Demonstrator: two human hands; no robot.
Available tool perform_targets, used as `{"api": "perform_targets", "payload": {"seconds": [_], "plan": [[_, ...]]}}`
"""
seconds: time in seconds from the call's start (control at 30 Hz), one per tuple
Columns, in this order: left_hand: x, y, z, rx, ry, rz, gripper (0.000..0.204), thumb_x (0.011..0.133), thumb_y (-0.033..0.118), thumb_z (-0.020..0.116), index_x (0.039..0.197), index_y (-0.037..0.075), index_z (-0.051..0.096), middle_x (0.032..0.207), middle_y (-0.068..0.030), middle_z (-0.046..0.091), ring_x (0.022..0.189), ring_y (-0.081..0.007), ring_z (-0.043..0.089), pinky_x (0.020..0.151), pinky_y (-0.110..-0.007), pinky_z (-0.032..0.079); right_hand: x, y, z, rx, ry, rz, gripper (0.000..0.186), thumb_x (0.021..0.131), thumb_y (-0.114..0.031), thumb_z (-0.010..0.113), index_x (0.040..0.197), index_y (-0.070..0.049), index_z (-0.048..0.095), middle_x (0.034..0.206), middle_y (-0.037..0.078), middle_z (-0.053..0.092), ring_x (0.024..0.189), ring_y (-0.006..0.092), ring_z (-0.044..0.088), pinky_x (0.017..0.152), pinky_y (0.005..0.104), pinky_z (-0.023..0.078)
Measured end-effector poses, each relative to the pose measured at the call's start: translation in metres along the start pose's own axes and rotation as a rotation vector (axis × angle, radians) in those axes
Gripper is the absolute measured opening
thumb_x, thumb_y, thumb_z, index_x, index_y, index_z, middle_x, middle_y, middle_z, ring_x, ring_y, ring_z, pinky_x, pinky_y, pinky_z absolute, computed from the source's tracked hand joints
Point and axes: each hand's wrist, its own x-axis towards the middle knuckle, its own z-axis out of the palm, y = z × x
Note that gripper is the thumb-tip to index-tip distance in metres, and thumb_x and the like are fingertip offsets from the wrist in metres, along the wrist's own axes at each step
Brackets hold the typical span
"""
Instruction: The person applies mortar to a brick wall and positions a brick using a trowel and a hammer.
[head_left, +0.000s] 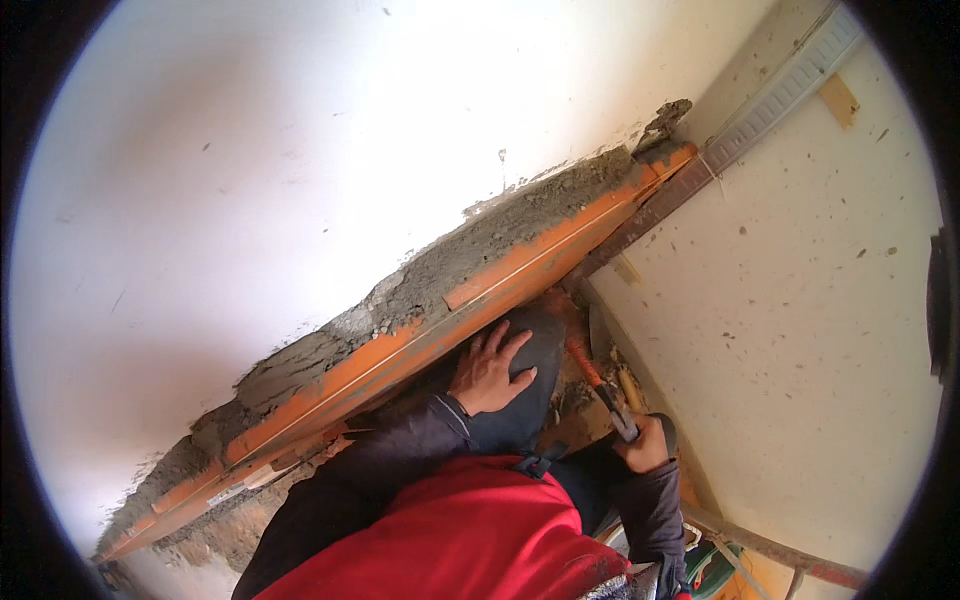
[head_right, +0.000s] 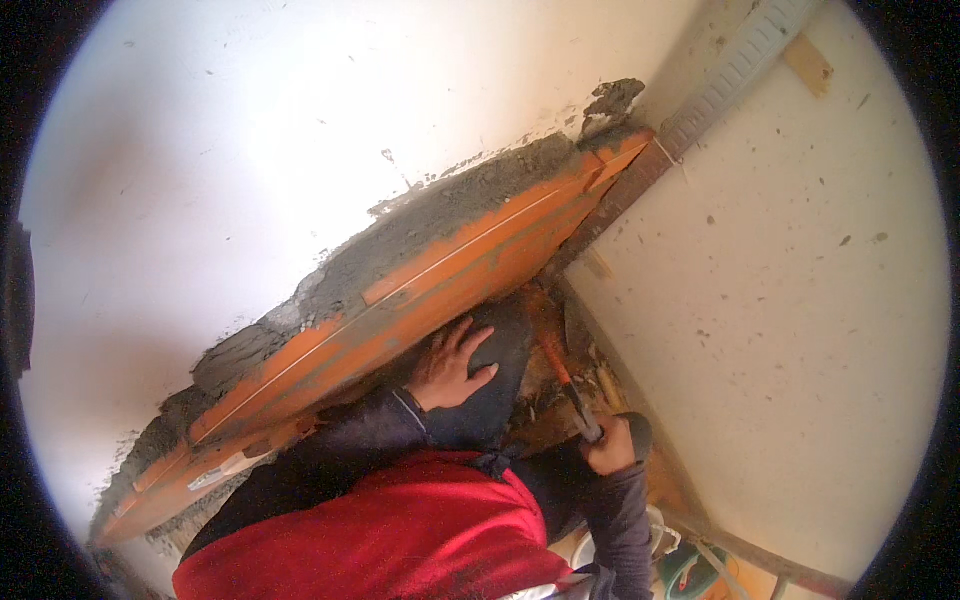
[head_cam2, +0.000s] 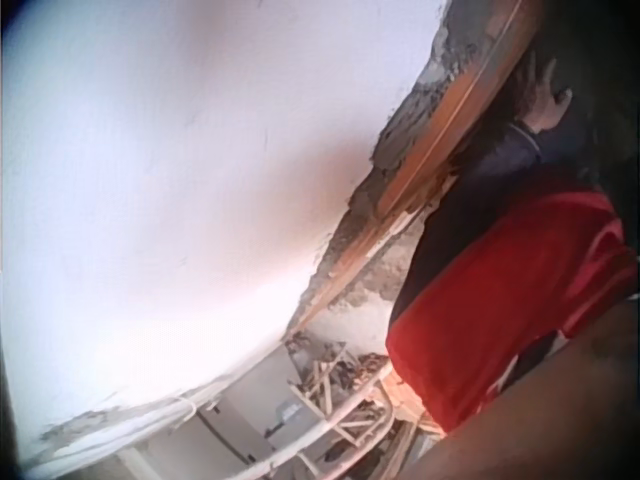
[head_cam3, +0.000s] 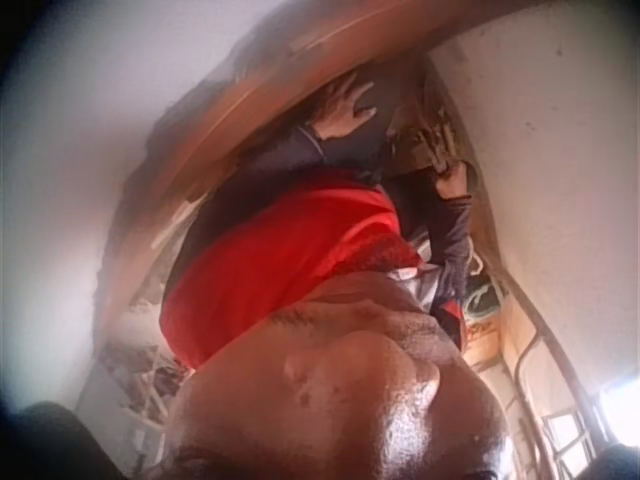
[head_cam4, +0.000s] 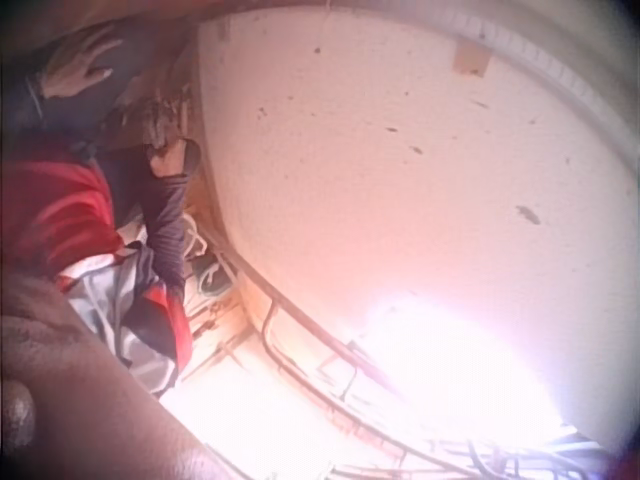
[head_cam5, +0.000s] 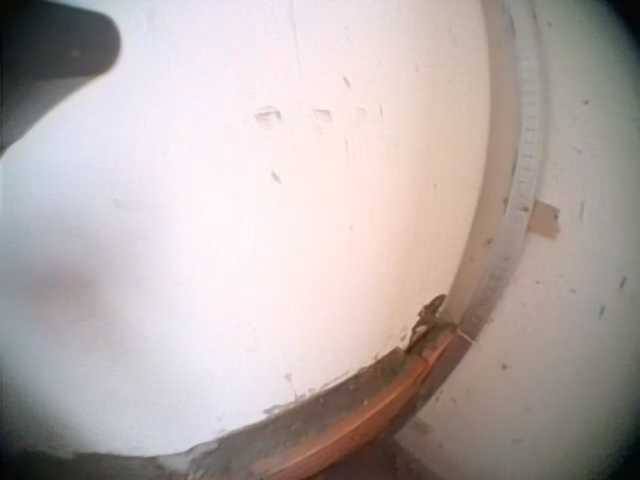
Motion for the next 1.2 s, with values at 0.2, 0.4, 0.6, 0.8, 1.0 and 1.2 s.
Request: {"api": "perform_targets", "payload": {"seconds": [0.2, 0.4, 0.6, 0.8, 1.0, 1.2], "plan": [[-0.004, 0.0, -0.003, -0.097, 0.006, -0.006, 0.063, 0.09, 0.049, 0.061, 0.143, 0.018, 0.045, 0.141, -0.0227, 0.038, 0.126, -0.0451, 0.043, 0.105, -0.053, 0.039, 0.041, 0.026, -0.013, 0.398, 0.048, 0.251, 0.033, 0.067, 0.003, 0.06, 0.1, 0.0, 0.062, 0.074, 0.008, 0.064, 0.053, 0.0169, 0.06, 0.048, 0.0293, 0.047], [-0.009, 0.008, -0.008, -0.049, 0.037, 0.017, 0.06, 0.091, 0.042, 0.065, 0.14, 0.014, 0.046, 0.13, -0.0251, 0.04, 0.119, -0.0429, 0.044, 0.101, -0.05, 0.039, 0.071, 0.078, -0.026, 0.43, -0.159, 0.384, 0.019, 0.078, -0.006, 0.062, 0.097, -0.001, 0.061, 0.07, 0.008, 0.061, 0.045, 0.0161, 0.056, 0.041, 0.0296, 0.045], [0.003, 0.052, -0.022, 0.051, 0.262, 0.275, 0.05, 0.086, 0.027, 0.07, 0.127, 0.002, 0.054, 0.122, -0.0201, 0.05, 0.111, -0.0404, 0.051, 0.094, -0.047, 0.043, 0.102, 0.116, 0.0, 0.333, -0.275, 0.357, 0.03, 0.083, -0.019, 0.07, 0.105, 0.001, 0.063, 0.069, 0.006, 0.062, 0.046, 0.0144, 0.055, 0.042, 0.0291, 0.045], [0.051, 0.171, -0.135, 0.19, 0.646, 0.607, 0.035, 0.077, 0.018, 0.077, 0.107, 0.004, 0.066, 0.102, -0.0134, 0.066, 0.097, -0.0348, 0.06, 0.087, -0.042, 0.046, 0.072, 0.091, -0.029, 0.431, -0.211, 0.244, 0.039, 0.083, -0.015, 0.072, 0.118, 0.0, 0.06, 0.075, 0.004, 0.062, 0.048, 0.0111, 0.051, 0.042, 0.0277, 0.042], [0.11, 0.205, -0.178, 0.564, 0.709, 0.542, 0.042, 0.073, 0.023, 0.08, 0.108, 0.005, 0.067, 0.107, -0.0137, 0.067, 0.102, -0.0356, 0.059, 0.09, -0.043, 0.046, -0.025, 0.042, -0.071, 0.822, 0.413, 0.14, 0.033, 0.084, -0.012, 0.073, 0.11, -0.002, 0.055, 0.074, 0.003, 0.057, 0.049, 0.0112, 0.052, 0.042, 0.0241, 0.039], [0.127, 0.211, -0.178, 0.704, 0.518, 0.457, 0.046, 0.074, 0.028, 0.078, 0.113, 0.005, 0.067, 0.112, -0.0153, 0.067, 0.106, -0.0361, 0.059, 0.093, -0.043, 0.045, -0.05, -0.006, -0.033, 1.044, 0.93, -0.103, 0.025, 0.085, -0.007, 0.07, 0.099, -0.003, 0.05, 0.077, 0.007, 0.058, 0.049, 0.0141, 0.055, 0.042, 0.0251, 0.042]]}}
